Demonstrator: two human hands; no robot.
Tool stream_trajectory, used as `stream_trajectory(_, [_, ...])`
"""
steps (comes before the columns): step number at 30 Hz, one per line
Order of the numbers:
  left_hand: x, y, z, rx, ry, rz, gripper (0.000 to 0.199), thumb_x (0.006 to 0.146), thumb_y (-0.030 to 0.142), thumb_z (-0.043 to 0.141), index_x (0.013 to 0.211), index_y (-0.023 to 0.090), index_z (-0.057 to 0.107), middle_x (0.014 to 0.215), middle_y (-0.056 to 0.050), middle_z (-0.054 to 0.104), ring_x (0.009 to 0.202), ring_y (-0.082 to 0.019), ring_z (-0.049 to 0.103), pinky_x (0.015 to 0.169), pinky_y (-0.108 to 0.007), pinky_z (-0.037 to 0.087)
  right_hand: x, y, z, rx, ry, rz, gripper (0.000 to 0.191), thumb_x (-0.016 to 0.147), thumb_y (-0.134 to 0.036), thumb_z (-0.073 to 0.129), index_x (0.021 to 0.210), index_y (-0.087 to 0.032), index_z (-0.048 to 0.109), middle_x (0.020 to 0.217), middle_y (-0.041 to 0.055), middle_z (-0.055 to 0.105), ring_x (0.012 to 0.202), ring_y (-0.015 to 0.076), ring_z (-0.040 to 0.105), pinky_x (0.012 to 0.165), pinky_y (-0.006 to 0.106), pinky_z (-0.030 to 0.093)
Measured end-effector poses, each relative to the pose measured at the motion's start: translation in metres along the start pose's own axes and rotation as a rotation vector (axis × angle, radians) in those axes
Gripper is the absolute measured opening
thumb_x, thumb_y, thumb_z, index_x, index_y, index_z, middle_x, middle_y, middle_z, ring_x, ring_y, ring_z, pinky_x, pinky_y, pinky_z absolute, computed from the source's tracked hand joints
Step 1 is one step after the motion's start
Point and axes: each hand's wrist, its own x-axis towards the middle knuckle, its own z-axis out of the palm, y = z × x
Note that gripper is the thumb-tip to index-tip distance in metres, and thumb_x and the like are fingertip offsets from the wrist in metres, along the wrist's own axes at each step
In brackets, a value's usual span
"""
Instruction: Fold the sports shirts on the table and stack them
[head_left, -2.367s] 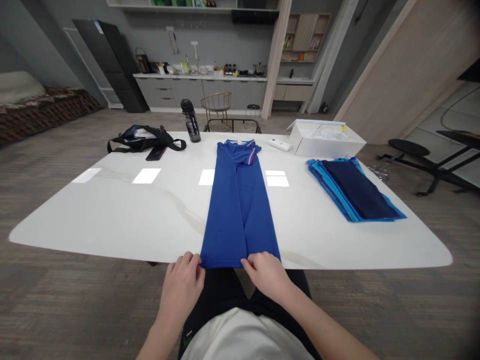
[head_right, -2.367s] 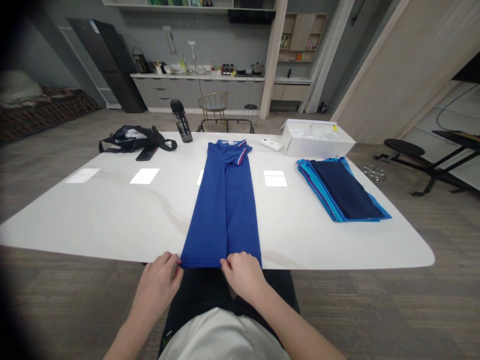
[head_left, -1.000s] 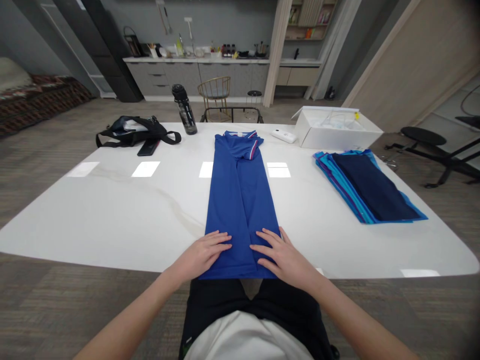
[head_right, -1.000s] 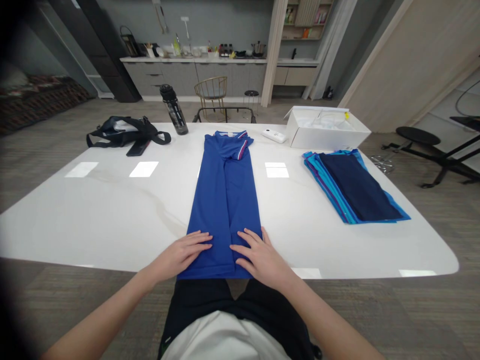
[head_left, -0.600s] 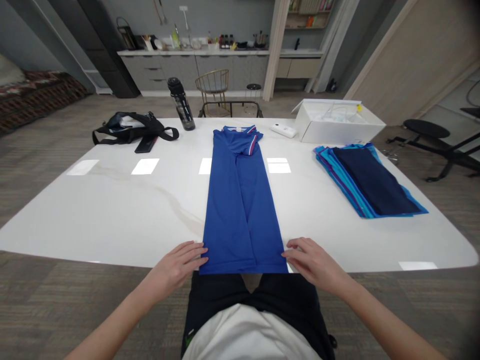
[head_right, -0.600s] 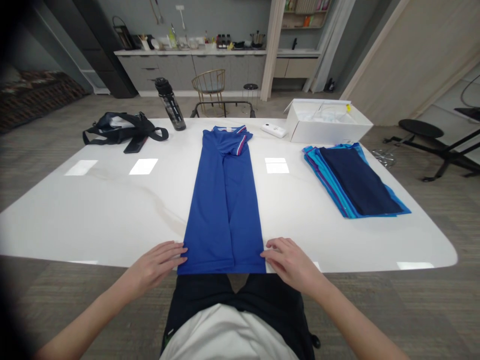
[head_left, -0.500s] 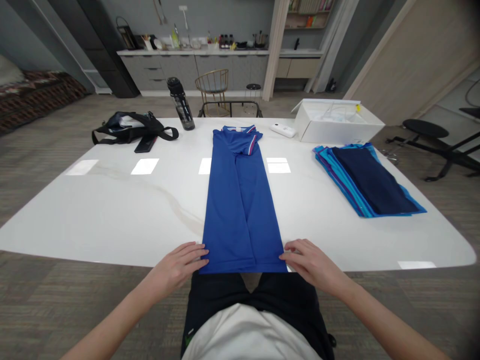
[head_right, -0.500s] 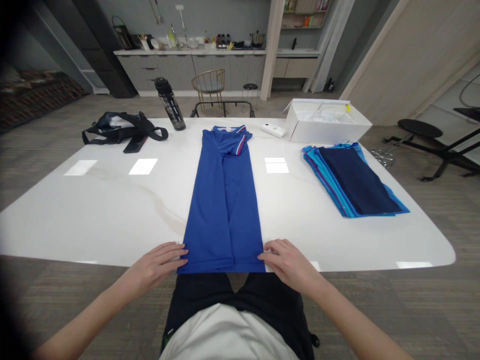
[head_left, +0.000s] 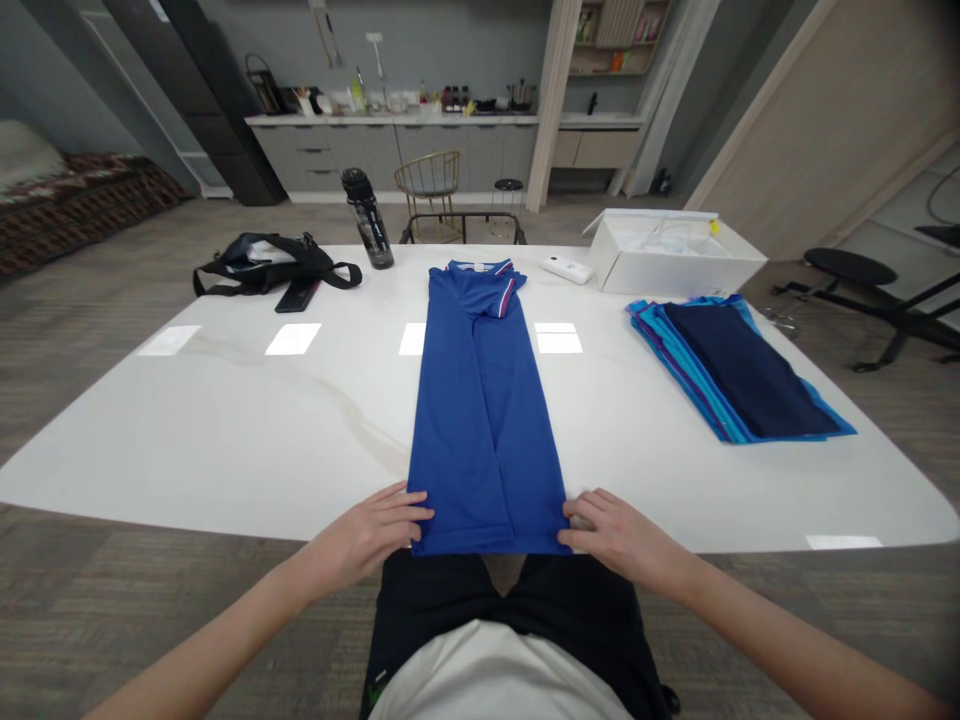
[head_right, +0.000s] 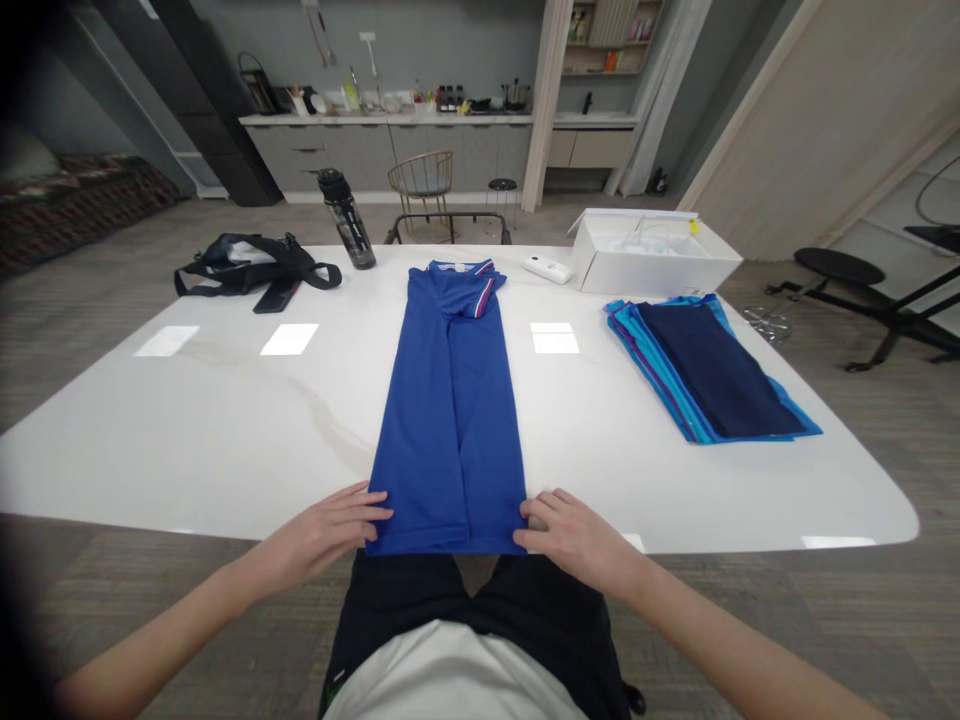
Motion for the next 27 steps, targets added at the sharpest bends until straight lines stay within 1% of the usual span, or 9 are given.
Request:
stream_trajectory(3, [0.001, 0.007, 0.001, -0.043, -0.042, -0.024, 0.029, 0.102, 0.013, 0.042, 0.111, 0.024, 0.067, 0.137, -0.005, 0.067, 0.141, -0.017, 0.049, 0.125, -0.047, 0.030, -0.004, -0.002, 0.004, 0.051, 0.013, 0.056, 0.033, 0.096, -0.007, 0.048, 0.107, -0.027, 0.071, 0.111, 0.0076, 0.063, 0.096, 0.0199, 0.057, 0.086, 0.034, 0.045])
stream_trajectory(7, [-0.003, 0.021, -0.001, -0.104, -0.082, -0.055, 0.028, 0.103, 0.013, 0.039, 0.112, 0.024, 0.064, 0.134, -0.003, 0.068, 0.137, -0.014, 0.053, 0.126, -0.045, 0.029, -0.013, -0.013, -0.002, 0.146, 0.022, 0.110, 0.029, 0.099, -0.011, 0.047, 0.106, -0.027, 0.071, 0.111, 0.0076, 0.062, 0.097, 0.0198, 0.059, 0.086, 0.034, 0.048])
stream_trajectory(12, [-0.004, 0.045, -0.022, -0.202, -0.057, -0.121, 0.028, 0.102, 0.018, 0.046, 0.117, 0.030, 0.066, 0.121, 0.001, 0.074, 0.119, -0.014, 0.066, 0.115, -0.034, 0.046, -0.020, -0.033, -0.029, 0.421, -0.018, 0.226, 0.027, 0.104, -0.019, 0.042, 0.105, -0.028, 0.068, 0.113, 0.0078, 0.061, 0.100, 0.0179, 0.061, 0.086, 0.029, 0.051])
stream_trajectory(15, [0.004, 0.047, -0.040, -0.322, 0.049, -0.227, 0.028, 0.103, 0.023, 0.045, 0.115, 0.029, 0.069, 0.115, -0.002, 0.075, 0.110, -0.016, 0.070, 0.100, -0.030, 0.055, -0.013, -0.032, -0.048, 0.556, 0.077, 0.256, 0.026, 0.105, -0.023, 0.041, 0.109, -0.028, 0.066, 0.113, 0.0094, 0.062, 0.102, 0.0186, 0.062, 0.089, 0.030, 0.053])
stream_trajectory(17, [0.015, 0.041, -0.052, -0.416, 0.139, -0.285, 0.027, 0.104, 0.027, 0.044, 0.115, 0.027, 0.069, 0.114, -0.004, 0.075, 0.106, -0.018, 0.070, 0.095, -0.030, 0.056, -0.001, -0.024, -0.060, 0.604, 0.177, 0.237, 0.023, 0.105, -0.025, 0.043, 0.111, -0.027, 0.065, 0.110, 0.0098, 0.063, 0.102, 0.0197, 0.062, 0.089, 0.032, 0.053])
stream_trajectory(19, [0.030, 0.030, -0.062, -0.482, 0.229, -0.300, 0.025, 0.103, 0.030, 0.047, 0.115, 0.026, 0.069, 0.114, -0.005, 0.075, 0.106, -0.019, 0.070, 0.096, -0.032, 0.055, 0.016, -0.011, -0.071, 0.626, 0.281, 0.211, 0.021, 0.104, -0.026, 0.045, 0.112, -0.026, 0.064, 0.107, 0.0092, 0.064, 0.100, 0.0201, 0.062, 0.087, 0.033, 0.053])
stream_trajectory(22, [0.059, 0.012, -0.074, -0.585, 0.362, -0.313, 0.022, 0.102, 0.034, 0.052, 0.110, 0.024, 0.069, 0.113, -0.007, 0.074, 0.108, -0.021, 0.068, 0.096, -0.034, 0.053, 0.047, 0.012, -0.084, 0.628, 0.401, 0.247, 0.019, 0.104, -0.030, 0.047, 0.108, -0.026, 0.065, 0.101, 0.0076, 0.066, 0.093, 0.0199, 0.063, 0.082, 0.033, 0.052])
stream_trajectory(25, [0.088, -0.011, -0.079, -0.733, 0.489, -0.341, 0.021, 0.099, 0.039, 0.057, 0.105, 0.022, 0.067, 0.112, -0.008, 0.074, 0.107, -0.022, 0.067, 0.094, -0.035, 0.051, 0.075, 0.034, -0.087, 0.631, 0.481, 0.349, 0.020, 0.103, -0.035, 0.049, 0.105, -0.025, 0.066, 0.097, 0.0061, 0.066, 0.087, 0.0194, 0.062, 0.077, 0.033, 0.050])
stream_trajectory(27, [0.106, -0.031, -0.078, -0.811, 0.565, -0.373, 0.024, 0.094, 0.043, 0.062, 0.104, 0.021, 0.065, 0.104, -0.007, 0.074, 0.101, -0.021, 0.067, 0.091, -0.035, 0.051, 0.092, 0.051, -0.082, 0.643, 0.529, 0.402, 0.021, 0.101, -0.039, 0.051, 0.104, -0.024, 0.065, 0.095, 0.0047, 0.066, 0.084, 0.0186, 0.061, 0.075, 0.032, 0.049])
